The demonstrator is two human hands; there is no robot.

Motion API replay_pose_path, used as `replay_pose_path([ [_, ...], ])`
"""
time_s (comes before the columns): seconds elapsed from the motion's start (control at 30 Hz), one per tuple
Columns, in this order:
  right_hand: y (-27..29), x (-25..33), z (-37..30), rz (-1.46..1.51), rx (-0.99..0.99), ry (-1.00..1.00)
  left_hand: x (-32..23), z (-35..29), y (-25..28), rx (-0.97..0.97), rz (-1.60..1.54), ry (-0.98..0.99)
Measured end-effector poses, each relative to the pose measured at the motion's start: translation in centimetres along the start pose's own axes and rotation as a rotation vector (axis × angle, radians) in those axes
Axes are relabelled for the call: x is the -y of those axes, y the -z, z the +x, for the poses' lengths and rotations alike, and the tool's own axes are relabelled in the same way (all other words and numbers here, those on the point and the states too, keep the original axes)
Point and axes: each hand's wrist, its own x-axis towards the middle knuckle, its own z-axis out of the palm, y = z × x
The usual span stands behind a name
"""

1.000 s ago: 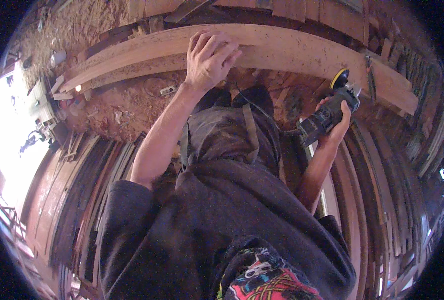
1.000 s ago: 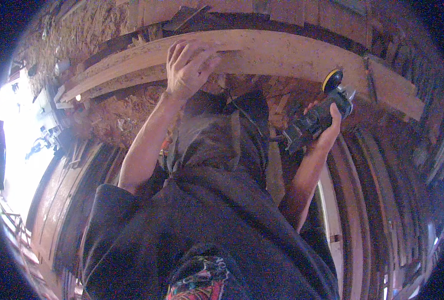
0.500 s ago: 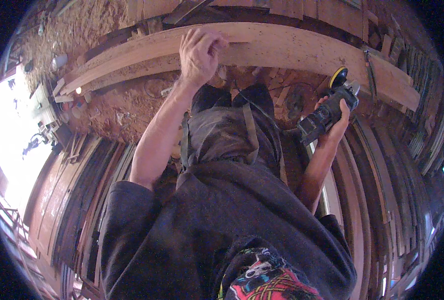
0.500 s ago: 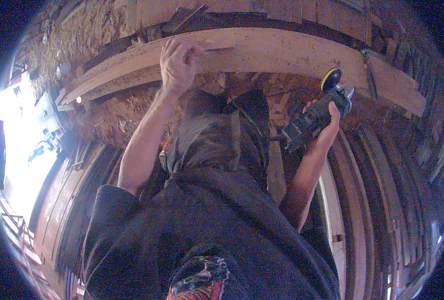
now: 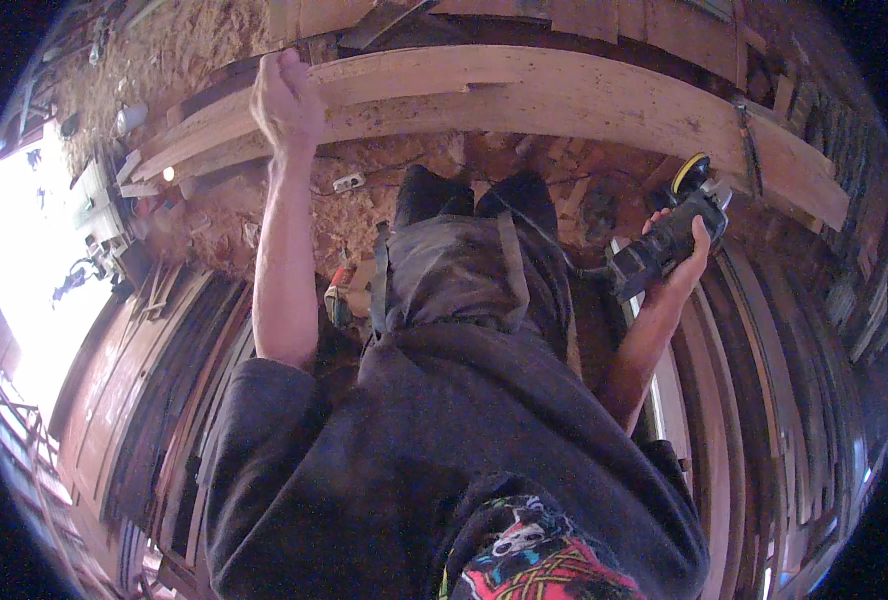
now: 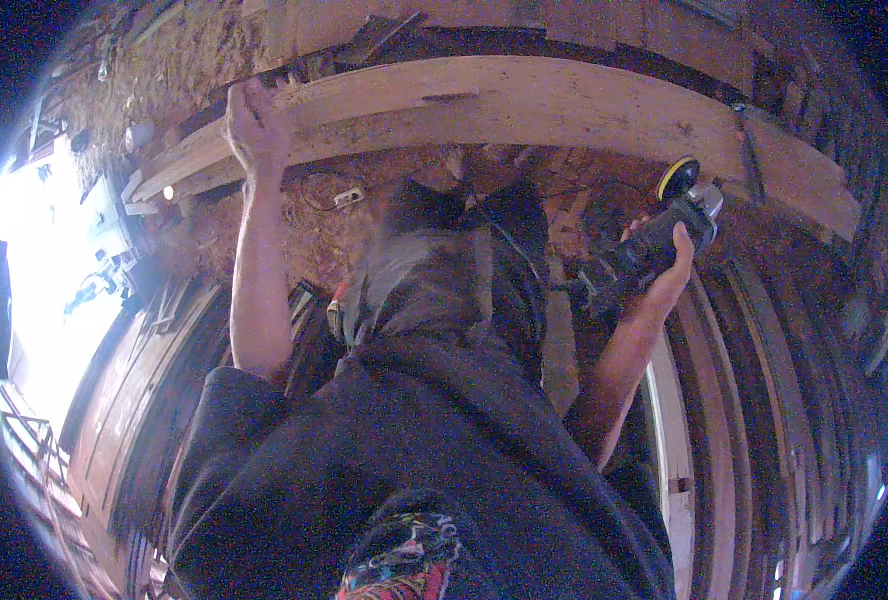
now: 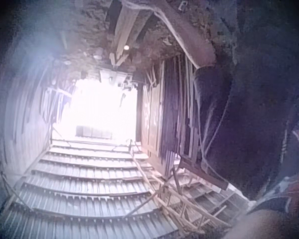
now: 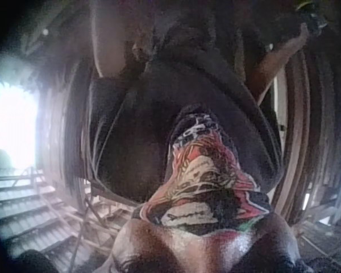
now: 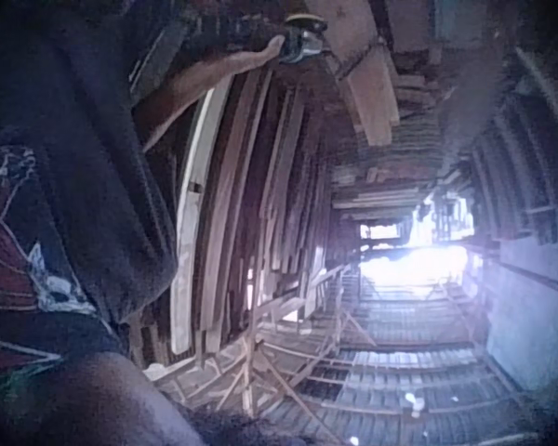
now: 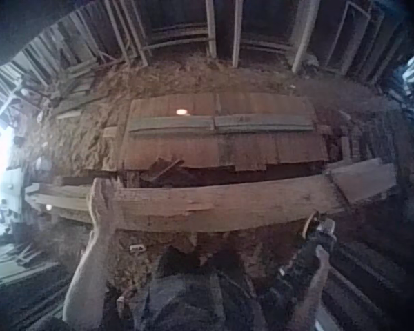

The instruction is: The person picks up a wooden plank, inspects it, and uses an orbital sander to smooth its surface. They repeatedly sand different sections of the plank, repositioning it as needed.

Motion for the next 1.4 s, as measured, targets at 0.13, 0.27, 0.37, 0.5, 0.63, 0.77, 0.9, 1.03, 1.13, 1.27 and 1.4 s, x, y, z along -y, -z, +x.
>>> replay_pose_path([
  [0.13,-0.2,0.0,-0.2,0.031,0.008,-0.020,3.2,1.0,2.3,0.146,0.396,0.029],
  [0.27,-0.2,0.0,0.1,0.052,0.019,-0.039,2.7,0.1,2.3,0.154,0.061,-0.172],
  [0.37,-0.1,0.1,0.3,0.034,0.031,-0.026,1.3,-0.7,2.8,0.350,0.243,-0.376],
  [0.5,0.2,0.0,0.6,0.042,0.055,-0.026,2.5,-0.4,2.4,0.579,0.316,-0.242],
  [0.63,-0.2,0.3,0.3,0.011,0.094,-0.020,2.3,1.2,2.8,0.707,0.355,-0.308],
  [0.77,-0.4,0.1,0.4,0.039,0.051,-0.041,3.2,4.6,0.6,1.101,0.118,0.103],
  [0.9,-0.5,0.0,0.6,0.045,0.039,-0.044,4.0,3.8,-2.2,0.959,0.366,-0.178],
  [1.03,-1.2,-0.3,0.3,0.052,0.055,-0.050,7.9,2.5,-4.5,0.840,0.289,-0.404],
  [1.13,-1.9,-0.3,-0.2,0.053,0.057,-0.087,7.9,1.0,-5.6,0.764,0.456,-0.422],
  [1.27,-3.8,-0.8,-1.0,0.044,0.121,-0.165,3.5,-2.1,-5.2,0.734,0.252,-0.399],
  [1.4,-6.0,-1.5,-1.8,0.046,0.139,-0.195,-15.5,-10.0,-3.0,1.069,-0.573,-0.487],
])
